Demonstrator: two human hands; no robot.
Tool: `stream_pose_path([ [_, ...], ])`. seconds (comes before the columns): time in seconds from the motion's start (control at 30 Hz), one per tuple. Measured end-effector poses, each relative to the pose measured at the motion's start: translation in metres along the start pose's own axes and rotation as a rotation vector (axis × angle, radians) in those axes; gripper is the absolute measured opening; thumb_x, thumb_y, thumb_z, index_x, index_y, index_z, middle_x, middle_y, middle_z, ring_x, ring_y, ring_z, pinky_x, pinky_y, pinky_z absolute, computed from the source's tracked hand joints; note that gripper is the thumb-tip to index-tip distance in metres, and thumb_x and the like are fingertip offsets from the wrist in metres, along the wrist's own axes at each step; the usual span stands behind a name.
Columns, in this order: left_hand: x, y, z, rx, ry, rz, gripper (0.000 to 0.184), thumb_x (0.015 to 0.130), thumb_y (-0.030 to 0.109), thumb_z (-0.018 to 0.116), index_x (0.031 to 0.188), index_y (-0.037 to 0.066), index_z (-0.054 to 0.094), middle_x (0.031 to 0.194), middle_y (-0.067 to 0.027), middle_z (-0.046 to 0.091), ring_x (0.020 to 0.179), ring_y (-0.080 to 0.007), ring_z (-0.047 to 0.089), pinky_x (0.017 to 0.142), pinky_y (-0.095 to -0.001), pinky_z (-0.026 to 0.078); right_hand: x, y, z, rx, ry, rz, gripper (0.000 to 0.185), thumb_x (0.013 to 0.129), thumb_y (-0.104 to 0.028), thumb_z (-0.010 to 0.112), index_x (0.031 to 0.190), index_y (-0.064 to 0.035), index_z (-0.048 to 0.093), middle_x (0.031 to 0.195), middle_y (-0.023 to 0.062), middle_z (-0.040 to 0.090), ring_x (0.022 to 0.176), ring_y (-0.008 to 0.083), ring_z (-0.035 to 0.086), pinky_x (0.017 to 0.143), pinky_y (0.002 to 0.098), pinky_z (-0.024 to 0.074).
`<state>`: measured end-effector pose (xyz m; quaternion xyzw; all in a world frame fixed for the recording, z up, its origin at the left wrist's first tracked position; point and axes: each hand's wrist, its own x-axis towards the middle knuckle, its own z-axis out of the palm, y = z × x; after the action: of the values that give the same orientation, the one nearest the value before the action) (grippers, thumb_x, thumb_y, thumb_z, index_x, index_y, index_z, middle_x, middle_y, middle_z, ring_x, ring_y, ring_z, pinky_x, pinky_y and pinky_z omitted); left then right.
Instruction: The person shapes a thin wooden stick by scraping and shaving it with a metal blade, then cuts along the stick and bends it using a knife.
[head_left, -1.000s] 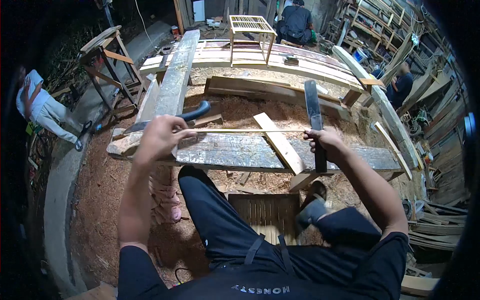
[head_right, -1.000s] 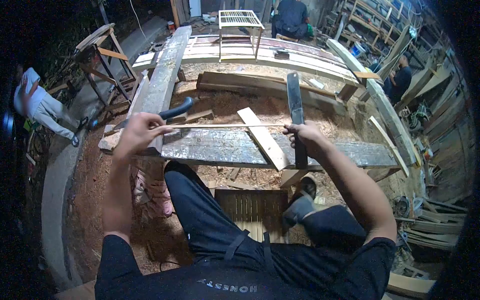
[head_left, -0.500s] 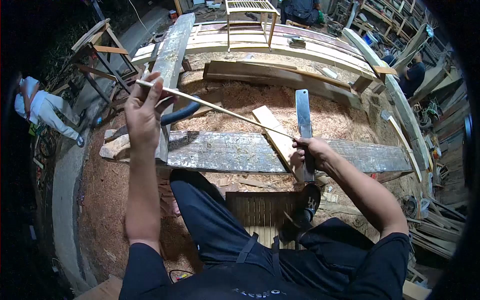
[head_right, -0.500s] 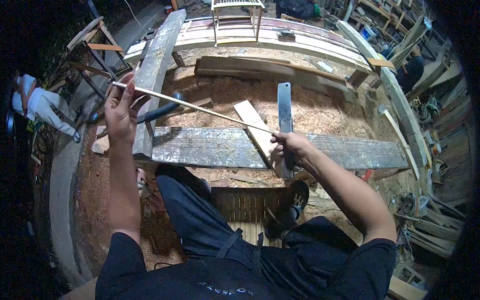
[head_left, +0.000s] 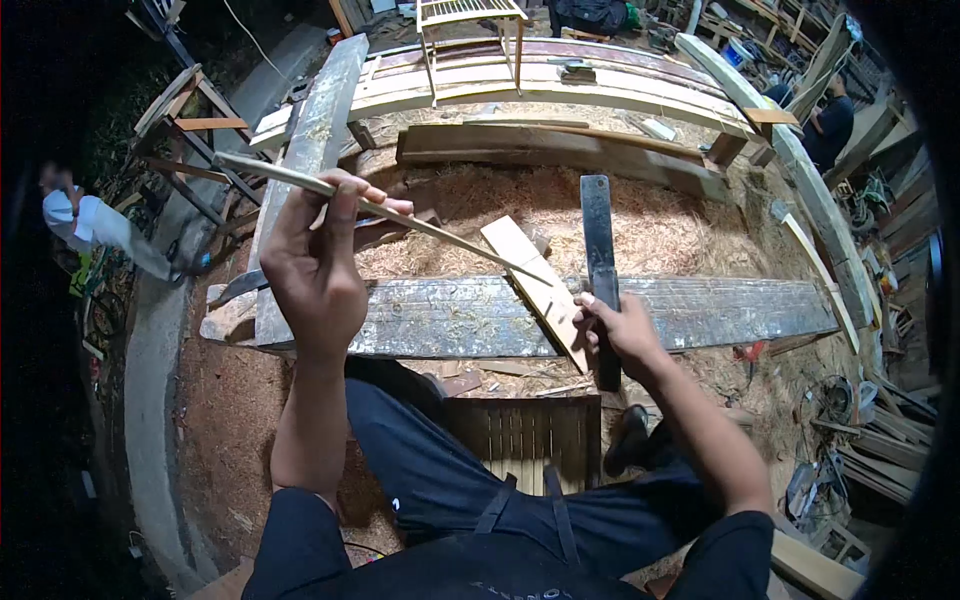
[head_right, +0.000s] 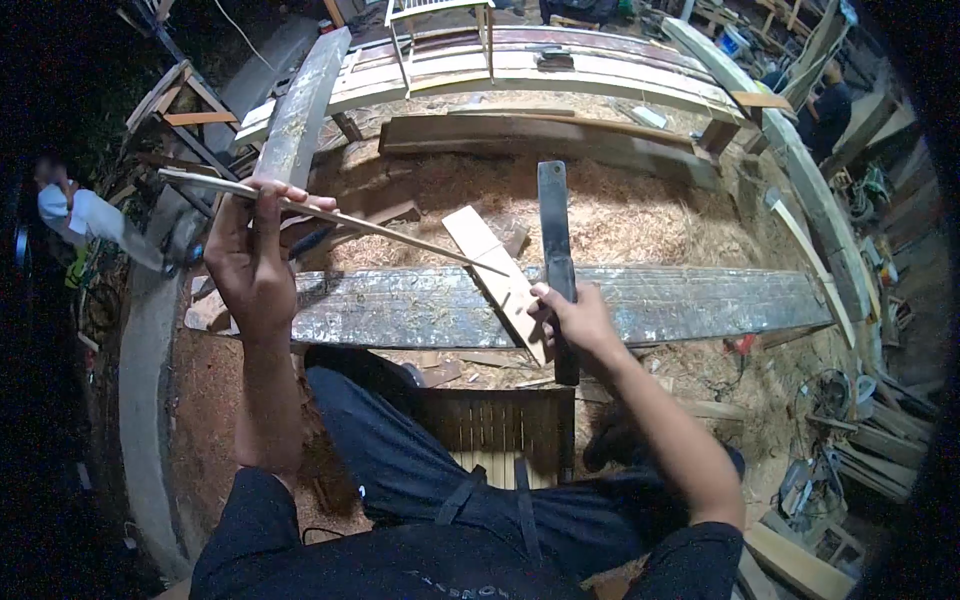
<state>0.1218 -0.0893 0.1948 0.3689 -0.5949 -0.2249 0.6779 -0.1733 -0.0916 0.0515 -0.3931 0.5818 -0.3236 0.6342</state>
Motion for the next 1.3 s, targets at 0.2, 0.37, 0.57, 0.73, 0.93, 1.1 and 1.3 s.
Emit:
stream_pose_path([
  [0.2,-0.010,-0.003,0.026,0.108,-0.038,0.083,0.015,0.100,0.007,0.048,0.102,-0.004,0.058,0.086,-0.0143,0.066,0.081,-0.0219,0.070,0.076,-0.0365,0.062,-0.034,0.023,-0.007,-0.044,0.010,-0.167,0.026,0.101,-0.023,0.051,0.099,-0.0031,0.067,0.073,0.0040,0.065,0.056,0.0089,0.055,0.051,0.0255,0.0437],
  [0.37,-0.028,-0.006,0.067,-0.158,0.035,0.029,0.038,0.105,0.038,0.034,0.085,0.005,0.038,0.069,-0.0138,0.055,0.062,-0.0254,0.059,0.064,-0.0374,0.055,-0.053,0.038,0.007,0.019,-0.063,-0.212,0.028,0.102,-0.021,0.045,0.101,-0.0016,0.066,0.067,0.0001,0.057,0.058,0.0085,0.049,0.054,0.0271,0.0409],
  [0.57,-0.064,-0.004,0.098,-0.304,0.266,0.012,0.043,0.102,0.051,0.032,0.078,0.015,0.028,0.058,0.0047,0.019,0.048,-0.0076,0.014,0.046,-0.0252,0.018,-0.074,0.054,0.027,0.182,-0.162,-0.172,0.035,0.106,-0.027,0.037,0.124,-0.0026,0.056,0.093,0.0048,0.066,0.052,0.0083,0.055,0.049,0.0241,0.0467],
  [0.73,-0.083,0.000,0.092,-0.345,0.199,0.015,0.046,0.101,0.054,0.032,0.079,0.014,0.029,0.055,0.0041,0.018,0.048,-0.0079,0.013,0.046,-0.0260,0.021,-0.073,0.053,0.041,-0.126,-0.002,-0.473,0.042,0.101,-0.016,0.046,0.139,0.0012,0.046,0.088,0.0183,0.065,0.073,0.0228,0.065,0.070,0.0355,0.0507],
  [0.93,-0.085,-0.006,0.081,-0.458,0.168,0.024,0.047,0.101,0.054,0.032,0.075,0.015,0.029,0.056,0.0049,0.016,0.048,-0.0076,0.009,0.045,-0.0265,0.015,-0.076,0.056,0.043,-0.182,-0.007,-0.338,0.040,0.101,-0.018,0.044,0.135,0.0032,0.050,0.098,0.0253,0.067,0.089,0.0377,0.066,0.080,0.0411,0.0488],
  [1.1,-0.083,-0.010,0.080,-0.489,0.148,0.019,0.047,0.101,0.054,0.035,0.076,0.014,0.029,0.054,0.0046,0.018,0.046,-0.0068,0.011,0.044,-0.0255,0.015,-0.087,0.042,0.050,-0.172,0.048,-0.284,0.042,0.102,-0.024,0.042,0.131,0.0040,0.052,0.115,0.0299,0.062,0.112,0.0420,0.060,0.094,0.0408,0.0459],
  [1.3,-0.068,-0.009,0.087,-0.499,0.090,-0.012,0.048,0.100,0.054,0.040,0.077,0.013,0.030,0.056,0.0043,0.018,0.047,-0.0074,0.013,0.045,-0.0268,0.017,-0.070,0.038,0.050,-0.154,0.143,-0.348,0.040,0.102,-0.023,0.044,0.126,0.0062,0.056,0.118,0.0300,0.061,0.118,0.0401,0.057,0.099,0.0388,0.0429],
])
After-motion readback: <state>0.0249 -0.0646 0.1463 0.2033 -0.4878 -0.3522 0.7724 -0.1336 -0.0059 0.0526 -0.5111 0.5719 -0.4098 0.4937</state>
